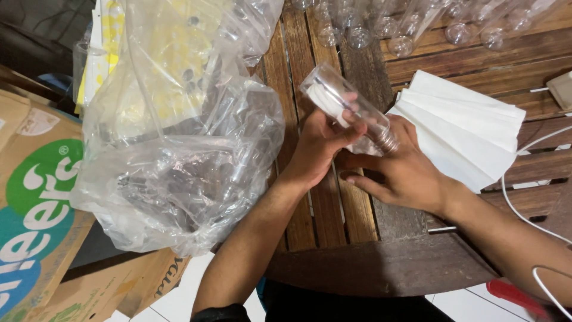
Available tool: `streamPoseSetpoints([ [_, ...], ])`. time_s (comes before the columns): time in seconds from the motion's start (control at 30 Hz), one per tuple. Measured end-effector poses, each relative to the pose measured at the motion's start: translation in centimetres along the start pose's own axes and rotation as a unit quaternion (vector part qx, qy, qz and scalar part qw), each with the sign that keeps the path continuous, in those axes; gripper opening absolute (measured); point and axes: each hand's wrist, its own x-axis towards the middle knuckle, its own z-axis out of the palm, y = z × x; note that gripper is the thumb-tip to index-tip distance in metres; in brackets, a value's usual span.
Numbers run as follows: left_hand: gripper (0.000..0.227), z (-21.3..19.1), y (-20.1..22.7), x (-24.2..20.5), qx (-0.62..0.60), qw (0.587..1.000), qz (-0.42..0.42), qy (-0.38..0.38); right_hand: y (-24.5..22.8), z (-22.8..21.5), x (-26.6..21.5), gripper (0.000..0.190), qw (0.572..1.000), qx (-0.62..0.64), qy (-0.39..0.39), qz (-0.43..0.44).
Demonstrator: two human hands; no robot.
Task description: The person folds a white paper sheet into a narrow strip and inserts it into a clear plastic bottle. They repeat this with a second bottle, adjusting the paper inside each bottle to fit.
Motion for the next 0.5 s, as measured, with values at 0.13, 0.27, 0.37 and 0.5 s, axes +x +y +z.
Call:
streamPoseSetpoints([
  [0.13, 0.083, -0.1, 0.0, 0.0, 0.042, 0.999, 0.026, 0.011, -0.3, 0.1, -0.1, 0.020, 0.993, -0.116, -0.006, 0.010],
  [0.27, 0.060, -0.6, 1.5, -0.2, 0.030, 0.999, 0.031, -0.018, -0.3, -0.3, 0.3, 0.019, 0.998, -0.061, 0.007, 0.012],
  [0.37, 0.079, -0.3, 4.5, 0.0, 0.226, 0.973, -0.027, -0.035, 1.0, 0.0, -0.1, 0.044, 0.997, 0.028, 0.077, -0.013],
  [0.5, 0.082, -0.2, 9.5, 1.0, 0.460, 0.883, 0.091, -0.008, 3.8, -2.6, -1.6, 0.056, 0.963, 0.124, 0.224, 0.083],
])
